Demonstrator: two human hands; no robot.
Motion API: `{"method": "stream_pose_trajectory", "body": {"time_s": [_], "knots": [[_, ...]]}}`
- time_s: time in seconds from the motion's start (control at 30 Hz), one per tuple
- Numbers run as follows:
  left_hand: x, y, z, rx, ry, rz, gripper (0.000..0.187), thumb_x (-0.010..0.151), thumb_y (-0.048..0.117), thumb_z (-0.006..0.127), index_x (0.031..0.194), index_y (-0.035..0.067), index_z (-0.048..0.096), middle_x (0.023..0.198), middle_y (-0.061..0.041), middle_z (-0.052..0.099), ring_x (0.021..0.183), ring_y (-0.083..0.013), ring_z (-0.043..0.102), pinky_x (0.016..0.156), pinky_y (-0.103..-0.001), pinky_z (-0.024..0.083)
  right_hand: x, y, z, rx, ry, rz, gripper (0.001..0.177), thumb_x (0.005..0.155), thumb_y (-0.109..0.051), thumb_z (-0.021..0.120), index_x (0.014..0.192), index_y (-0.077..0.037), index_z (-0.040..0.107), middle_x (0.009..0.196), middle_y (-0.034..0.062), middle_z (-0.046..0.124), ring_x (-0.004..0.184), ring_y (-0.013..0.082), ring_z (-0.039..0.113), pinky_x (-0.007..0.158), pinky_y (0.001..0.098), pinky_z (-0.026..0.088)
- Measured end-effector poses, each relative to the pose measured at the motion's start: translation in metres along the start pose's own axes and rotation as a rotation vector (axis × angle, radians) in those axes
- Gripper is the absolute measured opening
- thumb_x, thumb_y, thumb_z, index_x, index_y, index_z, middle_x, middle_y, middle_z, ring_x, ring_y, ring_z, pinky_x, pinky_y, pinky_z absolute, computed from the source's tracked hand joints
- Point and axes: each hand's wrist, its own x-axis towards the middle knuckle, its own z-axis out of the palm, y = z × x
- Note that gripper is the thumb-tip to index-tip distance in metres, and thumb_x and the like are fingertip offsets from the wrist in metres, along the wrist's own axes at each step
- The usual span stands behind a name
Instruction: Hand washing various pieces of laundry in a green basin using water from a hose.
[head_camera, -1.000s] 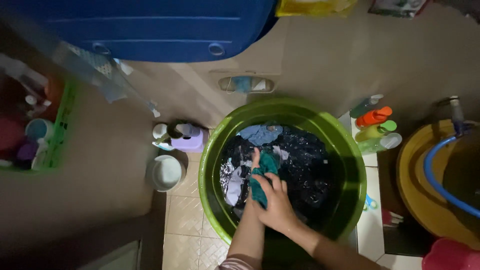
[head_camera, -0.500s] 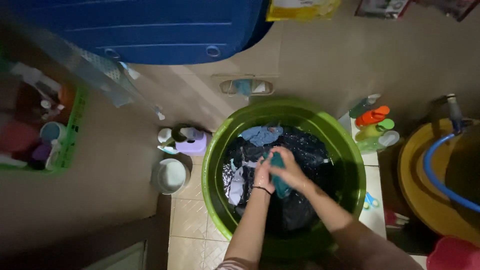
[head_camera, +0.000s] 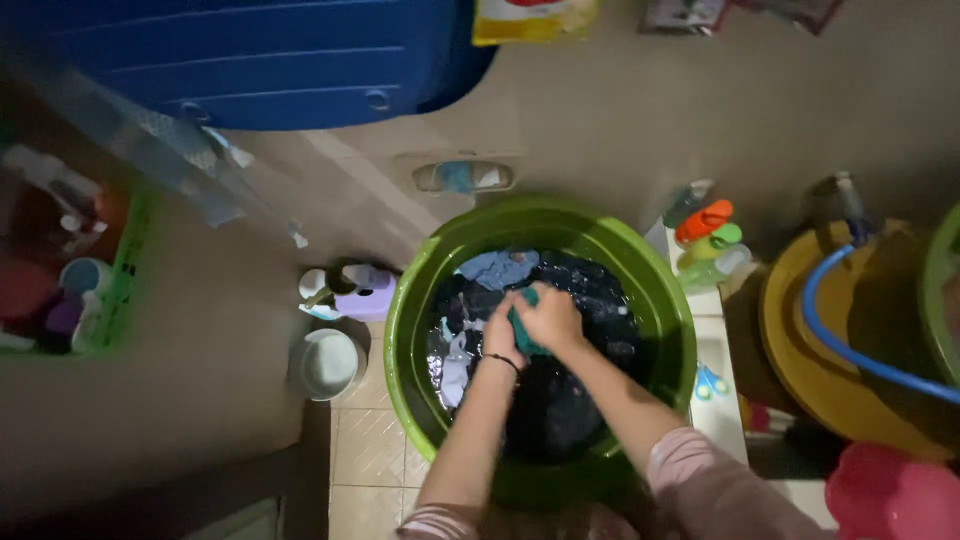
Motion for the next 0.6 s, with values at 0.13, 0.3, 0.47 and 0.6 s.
{"method": "stream_pose_trajectory", "body": {"time_s": [0.13, 0.3, 0.47, 0.6], "knots": [[-0.038, 0.032, 0.041, 0.504, 0.104, -0.042, 0.039, 0.09, 0.044, 0.074, 0.103, 0.007, 0.073, 0.097, -0.007, 0.073, 0.088, -0.0238, 0.068, 0.083, -0.043, 0.055, 0.021, 0.074, -0.038, 0.485, 0.015, 0.112, 0.048, 0.088, -0.048, 0.074, 0.105, -0.004, 0.074, 0.099, 0.018, 0.077, 0.091, 0.0327, 0.072, 0.081, 0.0468, 0.058], [-0.074, 0.022, 0.116, 1.55, -0.541, 0.721, 0.066, 0.079, 0.033, 0.088, 0.136, 0.01, 0.064, 0.129, -0.02, 0.06, 0.118, -0.0353, 0.052, 0.097, -0.051, 0.044, -0.03, 0.116, -0.163, 1.403, -0.326, 0.437, 0.044, 0.098, -0.044, 0.058, 0.121, -0.008, 0.069, 0.108, 0.0089, 0.075, 0.094, 0.0257, 0.072, 0.084, 0.0439, 0.058], [-0.065, -0.063, 0.185, 1.712, -0.822, 0.812, 0.04, 0.071, 0.023, 0.083, 0.108, 0.011, 0.076, 0.127, -0.019, 0.062, 0.118, -0.0373, 0.06, 0.1, -0.048, 0.05, -0.091, 0.17, -0.273, 1.651, -0.275, 0.264, 0.038, 0.089, -0.025, 0.05, 0.116, -0.004, 0.067, 0.105, 0.0119, 0.076, 0.089, 0.0273, 0.074, 0.079, 0.0428, 0.061], [-0.071, -0.149, 0.268, 1.743, -0.888, 0.676, 0.021, 0.088, 0.012, 0.061, 0.101, 0.013, 0.078, 0.113, -0.01, 0.073, 0.106, -0.0316, 0.071, 0.096, -0.039, 0.056, -0.135, 0.262, -0.33, 1.431, 0.038, -0.123, 0.038, 0.09, 0.007, 0.056, 0.125, -0.004, 0.066, 0.099, 0.0106, 0.071, 0.07, 0.0181, 0.066, 0.057, 0.0278, 0.052]]}}
